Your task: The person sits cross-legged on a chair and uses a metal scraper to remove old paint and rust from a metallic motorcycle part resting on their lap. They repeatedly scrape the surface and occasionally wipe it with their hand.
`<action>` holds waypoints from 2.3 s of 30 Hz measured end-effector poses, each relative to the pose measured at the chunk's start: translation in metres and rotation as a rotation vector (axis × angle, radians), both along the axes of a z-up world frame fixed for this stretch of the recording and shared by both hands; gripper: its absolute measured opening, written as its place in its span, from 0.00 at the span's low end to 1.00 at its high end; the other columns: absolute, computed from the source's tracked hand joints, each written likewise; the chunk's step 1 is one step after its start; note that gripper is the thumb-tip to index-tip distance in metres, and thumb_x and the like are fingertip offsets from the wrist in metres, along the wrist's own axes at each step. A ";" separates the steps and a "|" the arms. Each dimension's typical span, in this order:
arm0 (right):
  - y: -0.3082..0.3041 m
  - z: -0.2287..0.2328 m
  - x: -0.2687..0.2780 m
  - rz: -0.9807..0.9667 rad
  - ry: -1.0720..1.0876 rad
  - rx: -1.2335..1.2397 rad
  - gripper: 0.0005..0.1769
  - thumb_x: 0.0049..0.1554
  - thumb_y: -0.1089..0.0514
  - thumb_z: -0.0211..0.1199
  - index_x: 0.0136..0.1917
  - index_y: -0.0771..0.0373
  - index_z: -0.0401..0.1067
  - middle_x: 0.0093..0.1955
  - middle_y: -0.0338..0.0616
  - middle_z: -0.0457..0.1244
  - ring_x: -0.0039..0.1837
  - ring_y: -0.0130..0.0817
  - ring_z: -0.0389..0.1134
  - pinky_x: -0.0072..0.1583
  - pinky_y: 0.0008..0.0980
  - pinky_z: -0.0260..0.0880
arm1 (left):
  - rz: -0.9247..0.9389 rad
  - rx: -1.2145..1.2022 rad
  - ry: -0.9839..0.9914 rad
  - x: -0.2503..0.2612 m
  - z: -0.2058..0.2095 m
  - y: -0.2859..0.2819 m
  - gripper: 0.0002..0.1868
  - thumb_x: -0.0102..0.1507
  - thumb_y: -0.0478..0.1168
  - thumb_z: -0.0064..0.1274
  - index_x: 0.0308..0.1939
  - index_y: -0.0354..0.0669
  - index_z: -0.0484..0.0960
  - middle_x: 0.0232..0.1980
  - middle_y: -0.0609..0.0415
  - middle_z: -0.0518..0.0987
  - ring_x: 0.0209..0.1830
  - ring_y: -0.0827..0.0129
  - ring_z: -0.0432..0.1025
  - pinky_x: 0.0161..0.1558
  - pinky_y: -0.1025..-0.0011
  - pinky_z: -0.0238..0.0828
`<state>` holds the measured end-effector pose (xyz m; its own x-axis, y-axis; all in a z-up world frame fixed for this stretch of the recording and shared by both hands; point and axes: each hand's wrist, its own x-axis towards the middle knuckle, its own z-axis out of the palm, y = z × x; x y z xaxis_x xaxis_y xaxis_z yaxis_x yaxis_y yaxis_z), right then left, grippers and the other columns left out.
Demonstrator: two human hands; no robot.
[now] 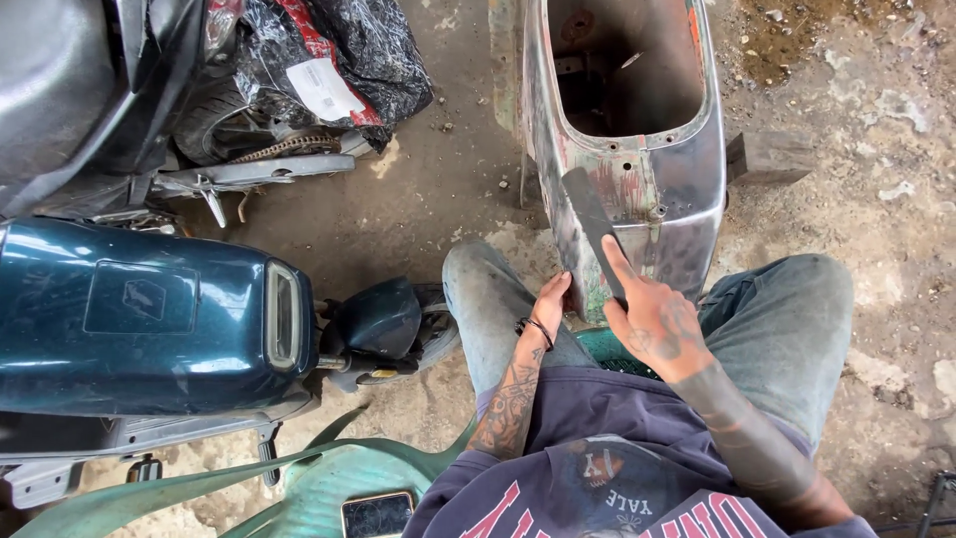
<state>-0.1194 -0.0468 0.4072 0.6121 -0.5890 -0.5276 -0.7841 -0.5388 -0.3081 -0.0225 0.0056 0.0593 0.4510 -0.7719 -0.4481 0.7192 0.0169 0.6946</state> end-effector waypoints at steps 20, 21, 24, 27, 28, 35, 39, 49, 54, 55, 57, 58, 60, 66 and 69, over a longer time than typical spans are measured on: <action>-0.006 0.006 -0.008 -0.045 -0.134 -0.027 0.49 0.58 0.57 0.50 0.88 0.39 0.37 0.36 0.56 0.69 0.41 0.54 0.72 0.49 0.54 0.66 | -0.008 -0.035 -0.025 0.007 -0.110 -0.008 0.12 0.71 0.49 0.49 0.52 0.49 0.82 0.39 0.57 0.78 0.36 0.68 0.78 0.42 0.67 0.80; -0.006 0.001 -0.015 -0.039 -0.128 -0.030 0.49 0.58 0.57 0.50 0.88 0.39 0.37 0.36 0.56 0.69 0.41 0.54 0.72 0.49 0.54 0.66 | -0.002 -0.038 -0.019 0.006 -0.114 -0.011 0.12 0.71 0.49 0.49 0.52 0.49 0.82 0.39 0.57 0.78 0.36 0.68 0.78 0.42 0.67 0.80; -0.010 -0.007 -0.023 -0.068 -0.163 -0.007 0.48 0.58 0.59 0.50 0.88 0.42 0.40 0.36 0.58 0.69 0.40 0.52 0.72 0.49 0.46 0.68 | -0.004 -0.048 -0.005 0.001 -0.098 -0.013 0.13 0.71 0.49 0.49 0.53 0.50 0.81 0.38 0.56 0.79 0.35 0.66 0.80 0.39 0.68 0.80; -0.029 -0.009 0.010 0.004 -0.206 0.010 0.49 0.57 0.57 0.53 0.87 0.40 0.39 0.34 0.53 0.69 0.39 0.51 0.72 0.48 0.51 0.66 | 0.003 -0.053 -0.017 0.004 -0.068 -0.012 0.14 0.71 0.49 0.49 0.53 0.48 0.81 0.40 0.56 0.79 0.37 0.66 0.79 0.41 0.67 0.80; -0.036 -0.014 0.025 0.029 -0.259 -0.013 0.48 0.58 0.57 0.52 0.87 0.42 0.39 0.34 0.53 0.68 0.39 0.52 0.71 0.47 0.52 0.65 | 0.003 -0.051 -0.027 0.007 -0.087 -0.014 0.14 0.71 0.49 0.48 0.53 0.47 0.81 0.40 0.56 0.79 0.38 0.65 0.80 0.42 0.66 0.79; -0.066 -0.041 0.099 0.079 -0.383 -0.083 0.48 0.57 0.58 0.50 0.87 0.47 0.41 0.27 0.42 0.65 0.31 0.45 0.65 0.46 0.50 0.66 | 0.005 -0.038 -0.013 0.007 -0.080 -0.015 0.11 0.71 0.49 0.49 0.46 0.49 0.81 0.28 0.53 0.78 0.23 0.66 0.78 0.29 0.72 0.78; -0.032 -0.015 0.038 0.100 -0.379 -0.063 0.47 0.59 0.59 0.53 0.87 0.46 0.41 0.33 0.54 0.69 0.34 0.49 0.69 0.45 0.49 0.65 | -0.007 -0.032 -0.008 0.009 -0.020 0.001 0.11 0.71 0.49 0.48 0.47 0.50 0.80 0.30 0.55 0.78 0.25 0.68 0.79 0.31 0.72 0.78; -0.032 -0.020 0.025 0.012 -0.180 -0.027 0.47 0.60 0.55 0.51 0.87 0.40 0.34 0.37 0.50 0.69 0.39 0.48 0.71 0.47 0.50 0.66 | 0.002 -0.049 -0.004 0.006 -0.017 -0.003 0.12 0.70 0.50 0.49 0.50 0.50 0.81 0.34 0.54 0.78 0.29 0.62 0.80 0.35 0.67 0.79; -0.061 -0.036 0.084 0.118 -0.421 -0.129 0.43 0.63 0.62 0.51 0.87 0.53 0.40 0.28 0.47 0.64 0.27 0.38 0.59 0.36 0.41 0.56 | 0.036 -0.065 -0.015 0.015 -0.099 -0.021 0.12 0.69 0.50 0.52 0.49 0.50 0.82 0.34 0.53 0.78 0.28 0.60 0.80 0.32 0.65 0.80; -0.063 -0.038 0.088 0.120 -0.476 -0.099 0.42 0.62 0.62 0.51 0.86 0.56 0.41 0.26 0.44 0.63 0.26 0.34 0.56 0.35 0.39 0.54 | 0.040 -0.052 -0.009 0.015 -0.101 -0.020 0.12 0.69 0.51 0.52 0.49 0.51 0.82 0.33 0.53 0.78 0.28 0.61 0.80 0.32 0.65 0.79; -0.056 -0.033 0.083 0.116 -0.537 -0.067 0.42 0.61 0.63 0.50 0.85 0.60 0.41 0.25 0.41 0.62 0.25 0.31 0.54 0.33 0.37 0.52 | 0.040 -0.037 -0.008 0.014 -0.089 -0.015 0.12 0.68 0.52 0.52 0.48 0.52 0.83 0.32 0.54 0.78 0.27 0.61 0.79 0.31 0.65 0.79; -0.048 -0.024 0.073 0.125 -0.509 -0.072 0.42 0.61 0.63 0.52 0.85 0.60 0.42 0.25 0.44 0.63 0.25 0.32 0.54 0.33 0.38 0.53 | 0.032 -0.039 -0.013 0.014 -0.075 -0.012 0.12 0.69 0.51 0.51 0.48 0.52 0.82 0.32 0.54 0.78 0.26 0.61 0.79 0.31 0.65 0.79; -0.036 -0.016 0.047 0.125 -0.484 -0.078 0.42 0.62 0.64 0.53 0.85 0.59 0.42 0.25 0.47 0.63 0.25 0.34 0.55 0.33 0.39 0.53 | 0.013 -0.039 -0.020 0.014 -0.066 -0.009 0.12 0.69 0.51 0.51 0.48 0.52 0.82 0.32 0.53 0.78 0.26 0.61 0.79 0.30 0.65 0.79; -0.012 -0.017 -0.033 -0.001 -0.201 -0.030 0.48 0.59 0.57 0.53 0.88 0.43 0.37 0.30 0.45 0.67 0.32 0.39 0.66 0.44 0.42 0.64 | 0.028 -0.040 0.032 0.016 -0.098 -0.014 0.11 0.70 0.50 0.50 0.48 0.52 0.82 0.33 0.53 0.78 0.28 0.61 0.80 0.34 0.64 0.80; -0.021 -0.020 -0.020 0.027 -0.175 -0.010 0.51 0.59 0.55 0.55 0.88 0.40 0.34 0.33 0.48 0.69 0.34 0.45 0.70 0.45 0.46 0.67 | 0.024 -0.061 0.038 0.010 -0.064 -0.015 0.11 0.68 0.50 0.52 0.49 0.55 0.83 0.34 0.56 0.79 0.28 0.63 0.80 0.31 0.66 0.79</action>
